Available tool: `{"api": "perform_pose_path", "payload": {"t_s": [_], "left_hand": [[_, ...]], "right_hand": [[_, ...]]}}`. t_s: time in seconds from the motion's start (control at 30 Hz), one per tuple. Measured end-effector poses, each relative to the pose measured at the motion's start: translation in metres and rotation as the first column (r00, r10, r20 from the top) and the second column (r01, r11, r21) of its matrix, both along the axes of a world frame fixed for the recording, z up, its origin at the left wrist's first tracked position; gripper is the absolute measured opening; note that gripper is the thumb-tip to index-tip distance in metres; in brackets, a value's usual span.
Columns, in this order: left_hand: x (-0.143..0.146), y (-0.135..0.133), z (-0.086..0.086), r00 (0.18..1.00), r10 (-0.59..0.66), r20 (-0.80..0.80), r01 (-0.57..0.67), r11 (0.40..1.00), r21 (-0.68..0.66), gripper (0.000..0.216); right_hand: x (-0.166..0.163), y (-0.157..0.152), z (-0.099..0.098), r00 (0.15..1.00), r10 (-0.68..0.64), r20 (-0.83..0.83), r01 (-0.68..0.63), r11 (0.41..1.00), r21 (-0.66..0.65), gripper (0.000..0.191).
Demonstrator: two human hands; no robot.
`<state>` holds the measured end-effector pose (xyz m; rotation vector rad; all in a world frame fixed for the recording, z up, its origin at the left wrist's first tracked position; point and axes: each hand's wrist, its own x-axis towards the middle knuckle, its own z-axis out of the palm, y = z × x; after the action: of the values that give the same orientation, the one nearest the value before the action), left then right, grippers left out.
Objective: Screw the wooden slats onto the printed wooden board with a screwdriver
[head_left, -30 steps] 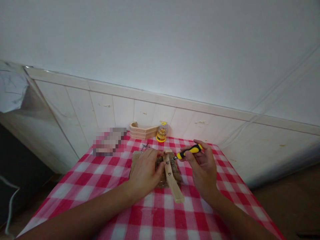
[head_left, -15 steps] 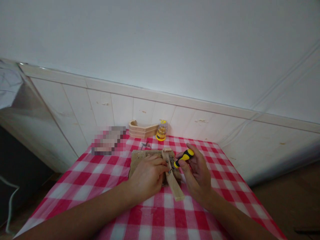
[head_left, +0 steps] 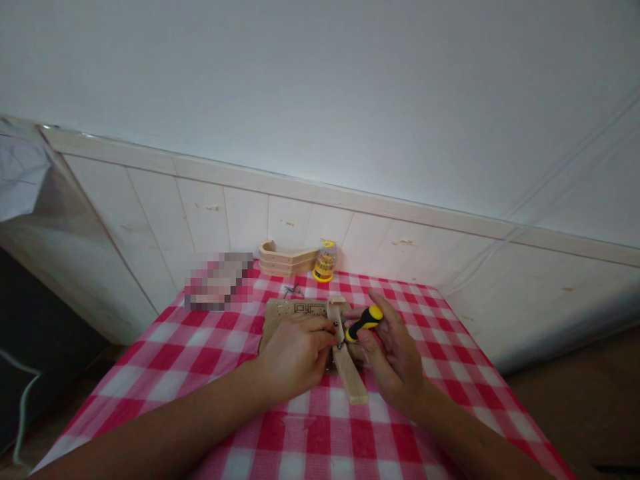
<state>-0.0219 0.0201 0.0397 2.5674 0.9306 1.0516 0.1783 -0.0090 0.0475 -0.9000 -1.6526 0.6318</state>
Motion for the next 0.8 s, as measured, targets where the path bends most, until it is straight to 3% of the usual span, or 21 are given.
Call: {"api": "perform_pose_path", "payload": {"t_s": [0.17, 0.8], "left_hand": [[0.001, -0.002, 0.000, 0.999, 0.021, -0.041, -0.019, 0.999, 0.036, 0.028], [0.001, -0.003, -0.001, 0.996, 0.040, -0.082, -0.030, 0.992, 0.121, 0.024]], "right_hand": [[0.001, -0.002, -0.003, 0.999, 0.024, -0.028, -0.025, 0.999, -0.020, 0.059], [-0.005, 0.007, -0.016, 0.982, -0.180, 0.063, 0.157, 0.952, 0.264, 0.061]]}}
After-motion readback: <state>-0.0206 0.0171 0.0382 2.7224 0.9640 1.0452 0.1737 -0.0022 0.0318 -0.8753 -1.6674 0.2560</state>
